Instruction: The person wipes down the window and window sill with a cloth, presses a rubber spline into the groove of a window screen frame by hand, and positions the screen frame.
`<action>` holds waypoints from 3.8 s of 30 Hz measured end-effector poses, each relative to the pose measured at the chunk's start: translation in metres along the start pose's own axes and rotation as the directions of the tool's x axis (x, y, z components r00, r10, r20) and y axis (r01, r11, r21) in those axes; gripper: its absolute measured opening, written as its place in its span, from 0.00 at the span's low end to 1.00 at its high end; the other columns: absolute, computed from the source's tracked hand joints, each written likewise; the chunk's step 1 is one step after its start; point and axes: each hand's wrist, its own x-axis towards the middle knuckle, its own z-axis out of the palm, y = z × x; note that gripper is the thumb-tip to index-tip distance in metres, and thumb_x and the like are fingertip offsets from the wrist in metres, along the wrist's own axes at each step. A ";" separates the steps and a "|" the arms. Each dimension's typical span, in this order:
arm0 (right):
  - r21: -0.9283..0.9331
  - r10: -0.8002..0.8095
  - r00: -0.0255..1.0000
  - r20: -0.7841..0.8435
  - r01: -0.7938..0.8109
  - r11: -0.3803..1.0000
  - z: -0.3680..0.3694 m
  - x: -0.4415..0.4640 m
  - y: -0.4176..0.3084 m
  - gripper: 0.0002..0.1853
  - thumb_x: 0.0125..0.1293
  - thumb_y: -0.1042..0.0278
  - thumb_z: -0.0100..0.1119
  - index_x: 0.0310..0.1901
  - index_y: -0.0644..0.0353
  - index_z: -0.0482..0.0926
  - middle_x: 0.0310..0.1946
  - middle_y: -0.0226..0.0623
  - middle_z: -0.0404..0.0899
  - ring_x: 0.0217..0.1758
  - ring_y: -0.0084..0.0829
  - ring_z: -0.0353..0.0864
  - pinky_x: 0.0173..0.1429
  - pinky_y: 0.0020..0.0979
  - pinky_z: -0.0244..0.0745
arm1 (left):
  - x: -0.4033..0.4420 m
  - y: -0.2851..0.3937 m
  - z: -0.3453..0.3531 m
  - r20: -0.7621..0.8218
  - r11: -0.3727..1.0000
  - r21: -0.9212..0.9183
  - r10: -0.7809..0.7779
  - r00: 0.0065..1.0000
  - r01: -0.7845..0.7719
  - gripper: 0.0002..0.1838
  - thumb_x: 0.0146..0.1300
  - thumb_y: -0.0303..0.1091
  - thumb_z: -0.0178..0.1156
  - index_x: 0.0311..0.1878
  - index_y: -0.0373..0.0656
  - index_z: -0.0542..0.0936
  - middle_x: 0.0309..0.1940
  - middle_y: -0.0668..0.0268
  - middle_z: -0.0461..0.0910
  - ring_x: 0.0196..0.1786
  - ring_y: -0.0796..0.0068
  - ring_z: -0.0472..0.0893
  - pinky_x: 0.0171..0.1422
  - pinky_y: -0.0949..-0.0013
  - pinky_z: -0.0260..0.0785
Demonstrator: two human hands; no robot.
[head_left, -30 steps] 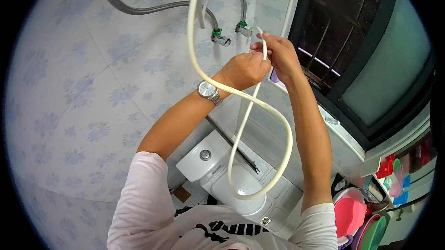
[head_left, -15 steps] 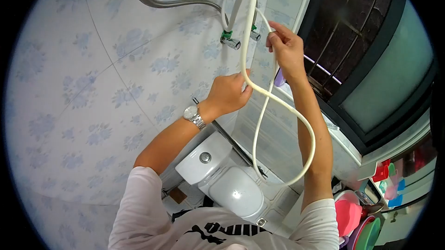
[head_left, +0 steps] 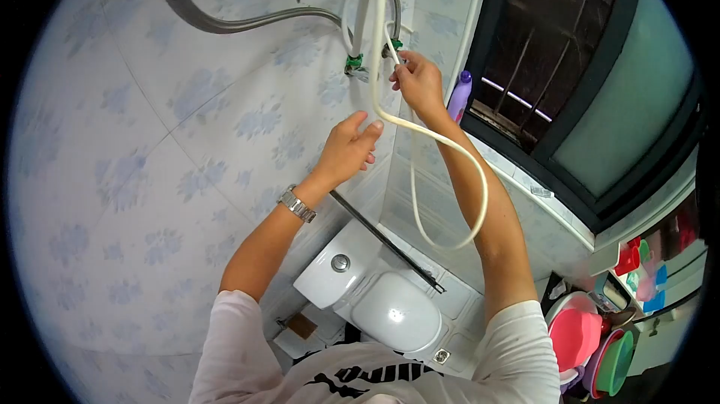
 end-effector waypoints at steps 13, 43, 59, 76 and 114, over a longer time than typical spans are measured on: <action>0.288 0.059 0.977 0.205 -0.118 0.950 0.001 0.038 -0.055 0.19 0.69 0.70 0.51 0.60 0.67 0.72 0.33 0.44 0.83 0.28 0.30 0.85 0.32 0.27 0.77 | 0.026 0.006 0.004 0.004 0.990 -0.108 0.094 0.996 -0.093 0.11 0.66 0.40 0.59 0.38 0.42 0.74 0.20 0.71 0.72 0.16 0.84 0.68 0.16 0.77 0.60; -0.016 0.417 0.877 0.239 -0.426 0.904 -0.113 -0.134 0.051 0.20 0.67 0.72 0.49 0.59 0.70 0.71 0.38 0.43 0.83 0.29 0.27 0.84 0.31 0.25 0.74 | 0.033 -0.016 -0.055 -0.352 0.997 -0.073 -0.024 0.936 -0.002 0.31 0.67 0.47 0.54 0.60 0.27 0.68 0.27 0.60 0.77 0.23 0.70 0.78 0.28 0.69 0.74; -0.002 0.567 0.807 0.162 -0.575 0.818 -0.145 -0.250 0.058 0.15 0.72 0.67 0.49 0.53 0.66 0.78 0.37 0.37 0.84 0.31 0.24 0.83 0.34 0.24 0.74 | 0.023 -0.009 -0.048 0.118 0.245 0.931 0.500 0.858 -0.270 0.13 0.70 0.40 0.53 0.44 0.40 0.79 0.21 0.57 0.79 0.22 0.53 0.78 0.25 0.57 0.68; -0.195 0.346 0.904 0.252 -0.303 0.933 -0.135 -0.388 0.016 0.48 0.40 0.37 0.74 0.62 0.59 0.73 0.60 0.41 0.76 0.63 0.42 0.74 0.63 0.40 0.70 | -0.070 -0.118 -0.074 -0.162 0.602 0.798 0.246 0.956 -0.019 0.32 0.56 0.38 0.65 0.59 0.25 0.71 0.26 0.56 0.82 0.28 0.63 0.81 0.38 0.63 0.74; -0.158 0.425 0.905 0.008 -0.419 0.894 -0.377 -0.345 0.073 0.13 0.65 0.69 0.63 0.47 0.67 0.82 0.42 0.32 0.84 0.45 0.23 0.79 0.55 0.27 0.72 | -0.063 -0.142 0.113 -0.112 0.929 0.296 -0.197 0.974 0.222 0.37 0.60 0.40 0.67 0.64 0.23 0.65 0.27 0.65 0.79 0.26 0.79 0.79 0.27 0.76 0.70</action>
